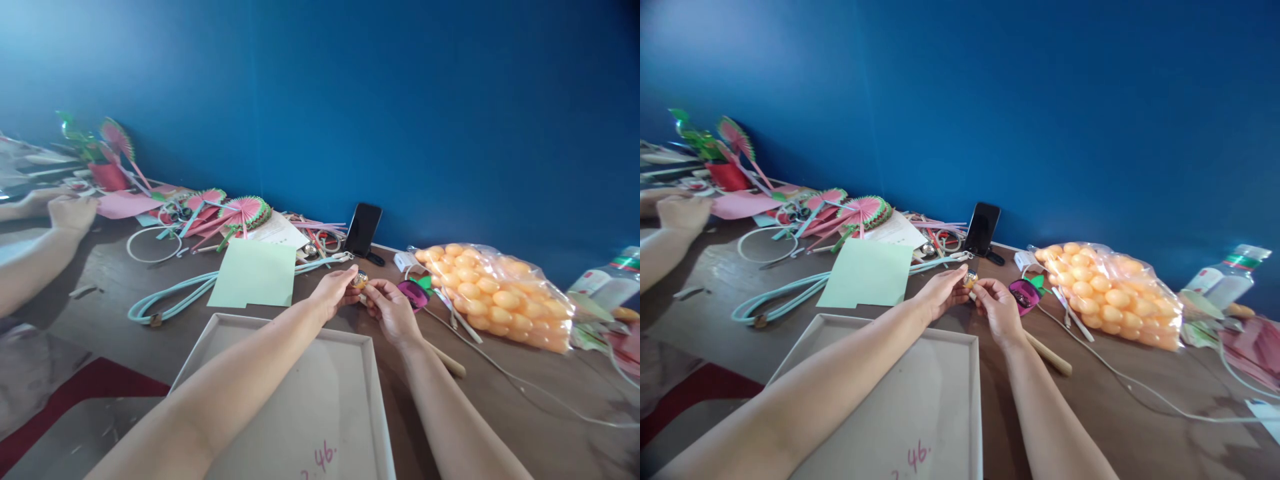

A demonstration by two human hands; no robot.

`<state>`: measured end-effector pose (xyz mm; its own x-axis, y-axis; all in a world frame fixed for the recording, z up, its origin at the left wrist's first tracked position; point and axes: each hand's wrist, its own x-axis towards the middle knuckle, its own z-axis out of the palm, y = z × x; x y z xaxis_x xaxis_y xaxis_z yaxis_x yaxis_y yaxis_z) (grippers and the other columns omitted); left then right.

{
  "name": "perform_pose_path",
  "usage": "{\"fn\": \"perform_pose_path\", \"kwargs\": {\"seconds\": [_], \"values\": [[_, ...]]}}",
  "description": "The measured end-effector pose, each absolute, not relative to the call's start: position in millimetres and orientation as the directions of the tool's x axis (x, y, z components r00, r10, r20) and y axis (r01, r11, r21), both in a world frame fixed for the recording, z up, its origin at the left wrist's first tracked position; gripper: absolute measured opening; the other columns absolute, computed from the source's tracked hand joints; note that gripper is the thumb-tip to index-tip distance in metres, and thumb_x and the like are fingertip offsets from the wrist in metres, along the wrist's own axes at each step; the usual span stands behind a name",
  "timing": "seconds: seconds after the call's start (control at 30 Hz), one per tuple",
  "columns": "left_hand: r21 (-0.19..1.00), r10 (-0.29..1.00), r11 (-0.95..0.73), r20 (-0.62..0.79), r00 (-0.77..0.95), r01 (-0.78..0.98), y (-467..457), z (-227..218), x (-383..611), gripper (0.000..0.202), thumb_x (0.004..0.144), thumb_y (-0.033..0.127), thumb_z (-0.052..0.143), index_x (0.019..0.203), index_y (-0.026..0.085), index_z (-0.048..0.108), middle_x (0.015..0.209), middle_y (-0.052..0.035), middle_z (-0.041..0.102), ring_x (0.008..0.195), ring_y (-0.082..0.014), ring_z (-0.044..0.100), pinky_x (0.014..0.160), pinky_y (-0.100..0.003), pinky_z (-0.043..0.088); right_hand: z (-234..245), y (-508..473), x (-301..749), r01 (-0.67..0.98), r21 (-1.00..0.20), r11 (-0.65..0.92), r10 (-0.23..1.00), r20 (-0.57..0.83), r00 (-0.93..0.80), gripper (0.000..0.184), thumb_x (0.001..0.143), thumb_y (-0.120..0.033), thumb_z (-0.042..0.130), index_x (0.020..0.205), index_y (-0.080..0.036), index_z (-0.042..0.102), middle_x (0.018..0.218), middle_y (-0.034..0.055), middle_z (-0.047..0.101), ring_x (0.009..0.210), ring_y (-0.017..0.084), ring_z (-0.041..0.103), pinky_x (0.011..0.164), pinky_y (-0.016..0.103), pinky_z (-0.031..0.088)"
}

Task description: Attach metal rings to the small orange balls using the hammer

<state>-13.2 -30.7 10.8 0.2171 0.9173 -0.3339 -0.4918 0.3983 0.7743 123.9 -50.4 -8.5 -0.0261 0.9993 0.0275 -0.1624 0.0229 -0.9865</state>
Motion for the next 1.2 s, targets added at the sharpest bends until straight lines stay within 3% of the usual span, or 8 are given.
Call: {"fn": "perform_pose_path", "kwargs": {"seconds": [1.2], "values": [[0.829,0.934,0.357,-0.312,0.173,-0.431,-33.9,14.9,-12.4,0.029,0.076,0.04,0.066,0.078,0.013,0.057,0.069,-0.0033,0.06,0.055,-0.008,0.057,0.056,-0.021,0.051,-5.4,-52.5,122.2,-0.138,-0.99,0.013,1.0,0.014,-0.01,0.029,0.066,-0.042,0.075,0.077,-0.019,0.062,0.052,-0.0047,0.051,0.046,0.007,0.041,0.043,0.02,0.03]]}}
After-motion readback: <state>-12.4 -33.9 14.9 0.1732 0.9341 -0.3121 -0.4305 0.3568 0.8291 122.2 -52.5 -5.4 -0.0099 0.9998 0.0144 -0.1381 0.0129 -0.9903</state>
